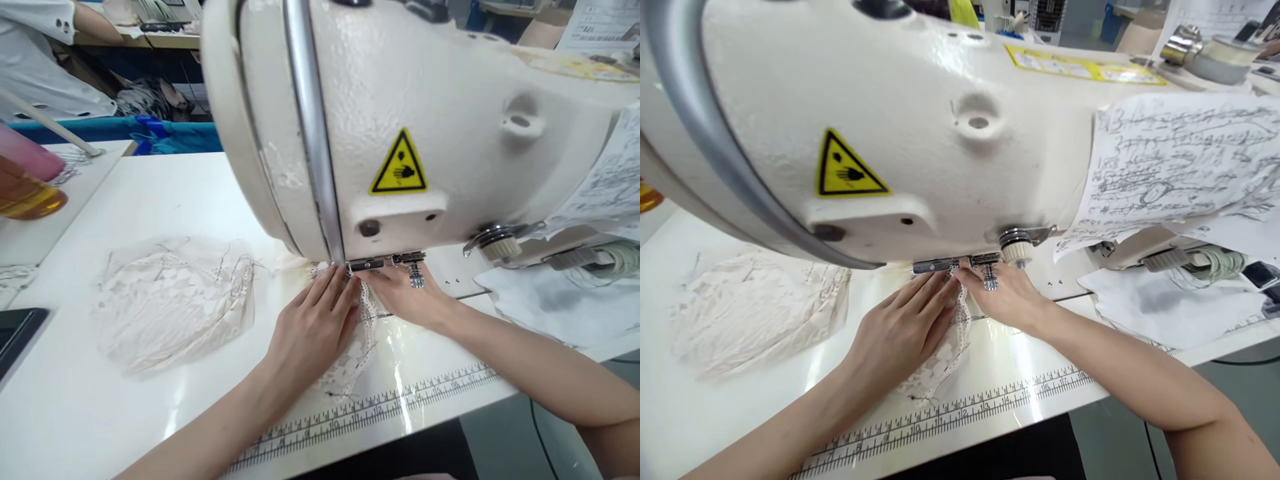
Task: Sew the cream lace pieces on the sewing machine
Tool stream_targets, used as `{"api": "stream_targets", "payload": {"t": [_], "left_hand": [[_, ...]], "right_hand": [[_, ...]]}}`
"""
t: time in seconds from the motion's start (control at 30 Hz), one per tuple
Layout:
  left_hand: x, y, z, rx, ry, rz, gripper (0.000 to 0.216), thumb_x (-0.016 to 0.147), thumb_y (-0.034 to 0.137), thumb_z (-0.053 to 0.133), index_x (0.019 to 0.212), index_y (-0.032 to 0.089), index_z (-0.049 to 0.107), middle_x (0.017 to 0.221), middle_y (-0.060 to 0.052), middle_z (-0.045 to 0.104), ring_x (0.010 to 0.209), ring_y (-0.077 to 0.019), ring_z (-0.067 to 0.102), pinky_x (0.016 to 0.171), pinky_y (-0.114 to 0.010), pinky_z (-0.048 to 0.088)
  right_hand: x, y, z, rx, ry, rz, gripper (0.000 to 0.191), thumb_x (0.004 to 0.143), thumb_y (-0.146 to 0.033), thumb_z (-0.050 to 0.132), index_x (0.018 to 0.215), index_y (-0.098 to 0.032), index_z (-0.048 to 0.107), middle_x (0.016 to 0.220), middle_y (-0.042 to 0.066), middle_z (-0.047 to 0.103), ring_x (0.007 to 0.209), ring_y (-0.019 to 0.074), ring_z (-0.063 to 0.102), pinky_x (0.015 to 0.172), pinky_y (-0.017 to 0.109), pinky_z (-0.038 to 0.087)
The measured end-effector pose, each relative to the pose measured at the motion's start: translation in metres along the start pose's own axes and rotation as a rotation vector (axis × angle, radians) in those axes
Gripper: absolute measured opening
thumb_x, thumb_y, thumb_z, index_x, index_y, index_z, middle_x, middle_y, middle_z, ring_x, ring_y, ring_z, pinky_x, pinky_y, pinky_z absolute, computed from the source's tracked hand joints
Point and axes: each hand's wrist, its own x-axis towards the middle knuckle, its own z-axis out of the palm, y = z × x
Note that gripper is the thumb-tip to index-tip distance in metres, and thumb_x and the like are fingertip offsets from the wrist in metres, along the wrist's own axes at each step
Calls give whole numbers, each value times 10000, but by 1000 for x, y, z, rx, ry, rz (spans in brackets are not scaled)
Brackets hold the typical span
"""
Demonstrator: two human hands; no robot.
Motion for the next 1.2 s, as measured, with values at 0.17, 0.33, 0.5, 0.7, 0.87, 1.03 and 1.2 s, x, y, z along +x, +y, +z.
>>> {"api": "stream_targets", "payload": {"t": [0.17, 0.33, 0.5, 0.7, 0.87, 1.03, 1.2], "left_hand": [[0, 0, 0, -17, 16, -18, 383, 935, 287, 455, 1260, 114, 564, 1258, -153, 596, 1240, -309, 497, 965, -478, 510], [2, 1, -1, 73, 12, 12, 365, 943, 287, 442, 1231, 109, 581, 1255, -152, 600, 1232, -295, 514, 938, -452, 534], [3, 1, -1, 64, 20, 5, 361, 937, 284, 454, 1230, 117, 583, 1245, -147, 611, 1227, -294, 521, 945, -445, 531], [3, 0, -2, 82, 26, 2, 367, 938, 286, 453, 1249, 127, 569, 1247, -138, 613, 1220, -284, 531, 937, -435, 537], [3, -2, 1, 105, 15, 13, 394, 936, 302, 462, 1260, 98, 554, 1248, -149, 612, 1200, -293, 547, 919, -429, 545], [8, 1, -10, 104, 61, 94, 327, 914, 258, 517, 1189, 97, 592, 1204, -128, 644, 1157, -272, 580, 915, -409, 535], [4, 8, -44, 98, 120, 344, 191, 868, 262, 599, 990, 127, 654, 1000, -71, 718, 836, -194, 665, 652, -309, 522]], "right_hand": [[0, 1, 3, -106, 9, -81, 402, 867, -100, 475, 1225, -277, 525, 1245, 26, 618, 922, 207, 627, 647, 337, 488], [1, 3, 4, -246, 8, -114, 362, 877, -116, 442, 1217, -197, 535, 1182, 70, 661, 867, 210, 645, 587, 345, 473], [0, 5, 4, -231, 13, -136, 404, 869, -64, 398, 1193, -244, 558, 1186, 49, 658, 927, 212, 634, 623, 340, 478], [2, 9, 9, -181, 37, -137, 401, 869, -51, 377, 1175, -217, 576, 1006, 68, 704, 963, 218, 623, 792, 392, 477], [6, 11, 7, -109, 179, -161, 271, 857, -66, 434, 949, -208, 645, 925, 31, 711, 903, 185, 618, 841, 352, 447], [5, 14, 4, -51, 234, -378, 265, 773, 11, 431, 795, -184, 610, 845, -15, 696, 721, 127, 583, 774, 299, 417], [0, 17, 1, -50, 151, -491, 202, 774, -42, 450, 830, -168, 598, 904, 4, 680, 759, 138, 561, 741, 300, 389]]}}
